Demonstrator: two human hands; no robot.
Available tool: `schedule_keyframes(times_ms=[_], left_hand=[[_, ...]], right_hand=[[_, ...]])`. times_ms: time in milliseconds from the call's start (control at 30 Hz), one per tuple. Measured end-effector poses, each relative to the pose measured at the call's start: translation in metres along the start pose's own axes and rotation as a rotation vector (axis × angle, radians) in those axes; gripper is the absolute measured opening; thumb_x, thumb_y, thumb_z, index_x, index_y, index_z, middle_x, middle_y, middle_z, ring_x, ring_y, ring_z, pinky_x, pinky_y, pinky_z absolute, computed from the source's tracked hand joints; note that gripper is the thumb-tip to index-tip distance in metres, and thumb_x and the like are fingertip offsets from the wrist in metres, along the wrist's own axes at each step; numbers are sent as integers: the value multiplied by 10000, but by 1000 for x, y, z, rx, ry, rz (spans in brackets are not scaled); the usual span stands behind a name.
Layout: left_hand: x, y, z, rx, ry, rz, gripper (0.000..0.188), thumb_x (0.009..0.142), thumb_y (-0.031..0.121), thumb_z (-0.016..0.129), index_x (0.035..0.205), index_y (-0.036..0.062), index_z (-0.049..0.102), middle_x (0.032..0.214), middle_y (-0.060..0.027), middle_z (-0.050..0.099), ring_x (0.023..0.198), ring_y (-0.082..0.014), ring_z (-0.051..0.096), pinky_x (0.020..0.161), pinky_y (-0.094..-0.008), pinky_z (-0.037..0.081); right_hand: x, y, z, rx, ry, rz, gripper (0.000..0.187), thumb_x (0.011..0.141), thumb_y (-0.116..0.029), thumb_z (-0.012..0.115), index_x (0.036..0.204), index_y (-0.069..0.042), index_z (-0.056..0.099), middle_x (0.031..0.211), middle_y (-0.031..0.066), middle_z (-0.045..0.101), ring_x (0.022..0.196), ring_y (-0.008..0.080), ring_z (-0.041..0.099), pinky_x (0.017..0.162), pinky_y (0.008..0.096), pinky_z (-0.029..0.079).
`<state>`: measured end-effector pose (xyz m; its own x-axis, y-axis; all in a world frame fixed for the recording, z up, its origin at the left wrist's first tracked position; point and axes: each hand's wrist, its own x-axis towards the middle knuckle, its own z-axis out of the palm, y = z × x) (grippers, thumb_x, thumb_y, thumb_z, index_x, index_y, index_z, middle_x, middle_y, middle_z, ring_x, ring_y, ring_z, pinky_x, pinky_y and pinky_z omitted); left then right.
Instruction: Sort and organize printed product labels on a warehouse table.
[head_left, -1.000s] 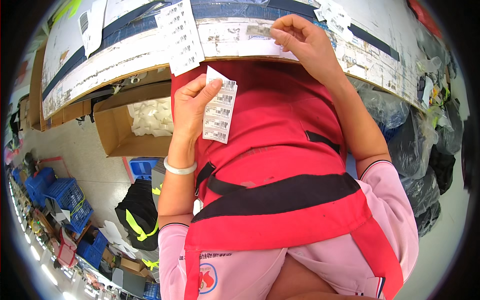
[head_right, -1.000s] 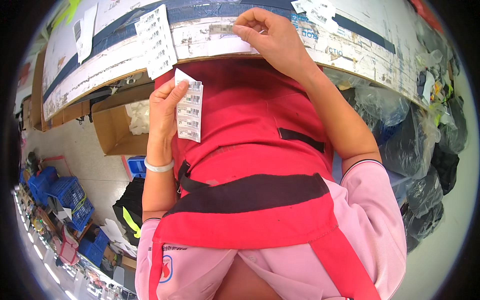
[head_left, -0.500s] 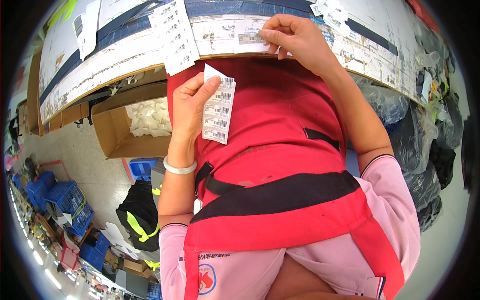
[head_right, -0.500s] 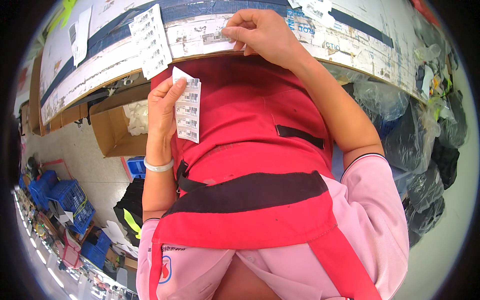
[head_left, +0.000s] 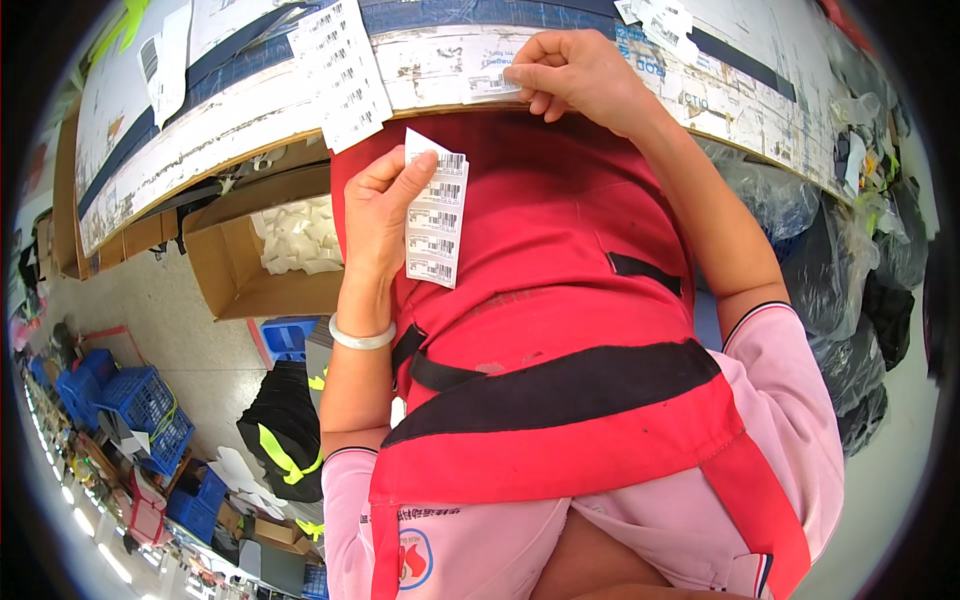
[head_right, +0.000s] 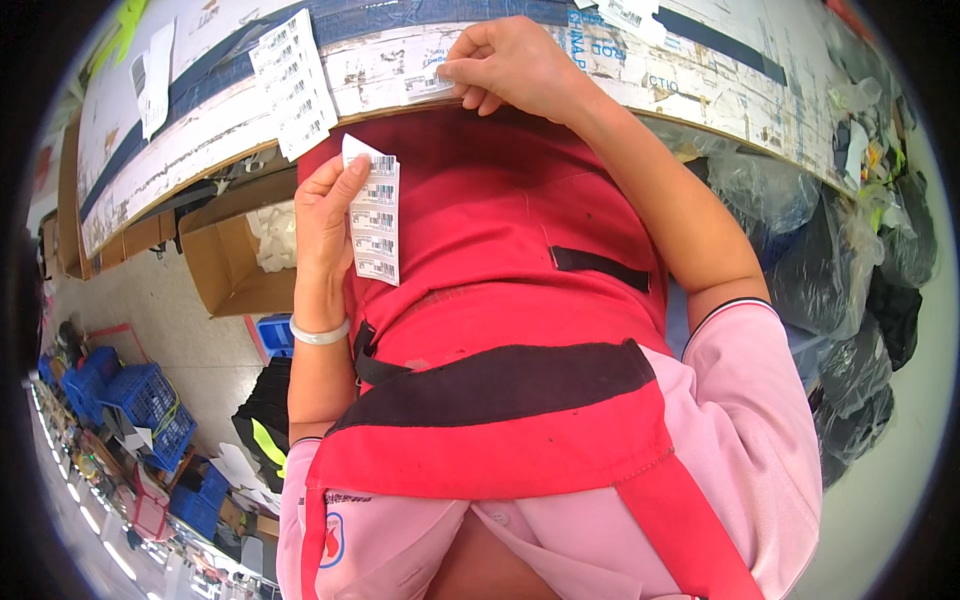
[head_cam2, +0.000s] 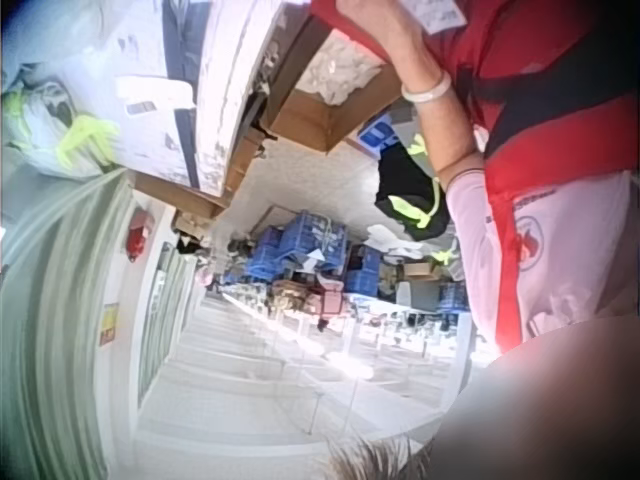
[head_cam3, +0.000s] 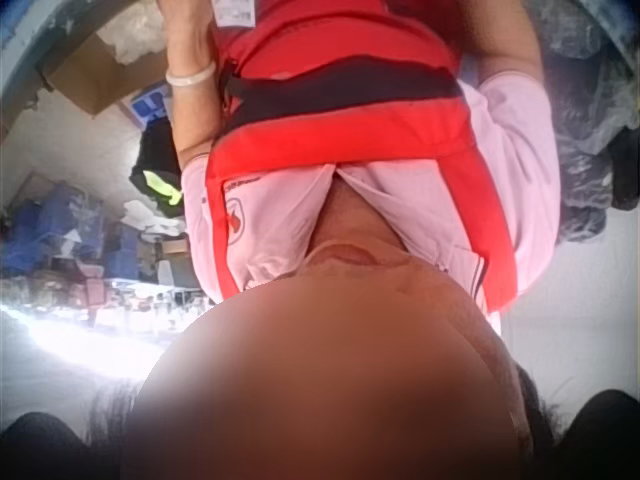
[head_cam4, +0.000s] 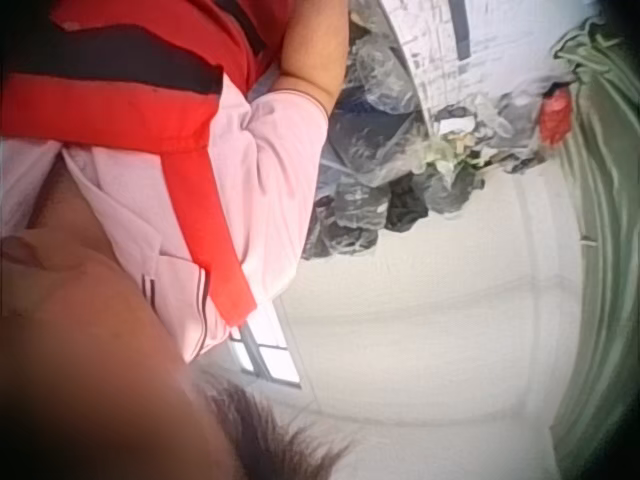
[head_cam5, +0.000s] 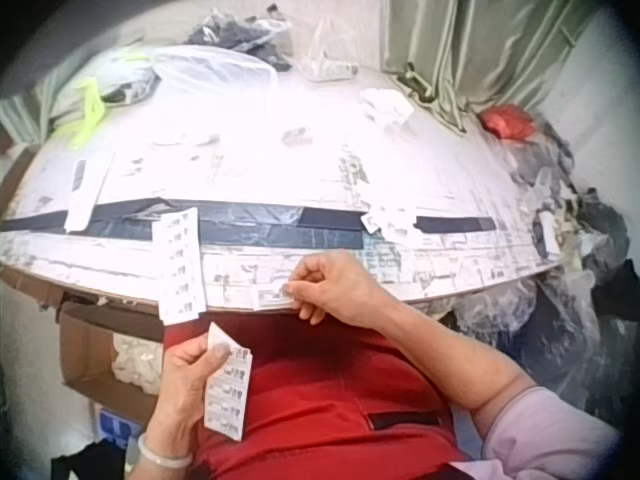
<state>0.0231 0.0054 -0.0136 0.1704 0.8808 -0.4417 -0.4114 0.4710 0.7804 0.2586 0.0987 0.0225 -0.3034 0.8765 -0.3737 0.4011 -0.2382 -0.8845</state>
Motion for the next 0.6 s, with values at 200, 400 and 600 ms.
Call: schedule_keyframes(times_ms=[200, 400, 600], left_hand=[[0, -3, 1, -9, 3, 1, 120, 888, 115, 651, 917, 2, 678, 771, -14, 660, 628, -40, 569, 553, -181, 440], [0, -5, 0, -8, 3, -3, 116, 890, 110, 647, 919, 2, 678, 771, -14, 660, 622, -40, 569, 550, -181, 439], [0, -6, 2, -14, 6, -10, 120, 891, 117, 648, 917, 3, 676, 763, -13, 657, 615, -38, 565, 540, -179, 435]], right_hand=[[2, -1, -2, 69, -27, 46, 182, 876, -194, 655, 885, -14, 631, 701, 24, 610, 594, 75, 583, 513, 190, 482], [4, 1, -3, 66, -35, 46, 185, 873, -198, 657, 881, -15, 633, 696, 23, 606, 580, 74, 580, 498, 191, 475], [5, 4, -3, 22, -23, 34, 189, 873, -204, 658, 871, -17, 630, 692, 20, 604, 570, 74, 577, 491, 192, 473]])
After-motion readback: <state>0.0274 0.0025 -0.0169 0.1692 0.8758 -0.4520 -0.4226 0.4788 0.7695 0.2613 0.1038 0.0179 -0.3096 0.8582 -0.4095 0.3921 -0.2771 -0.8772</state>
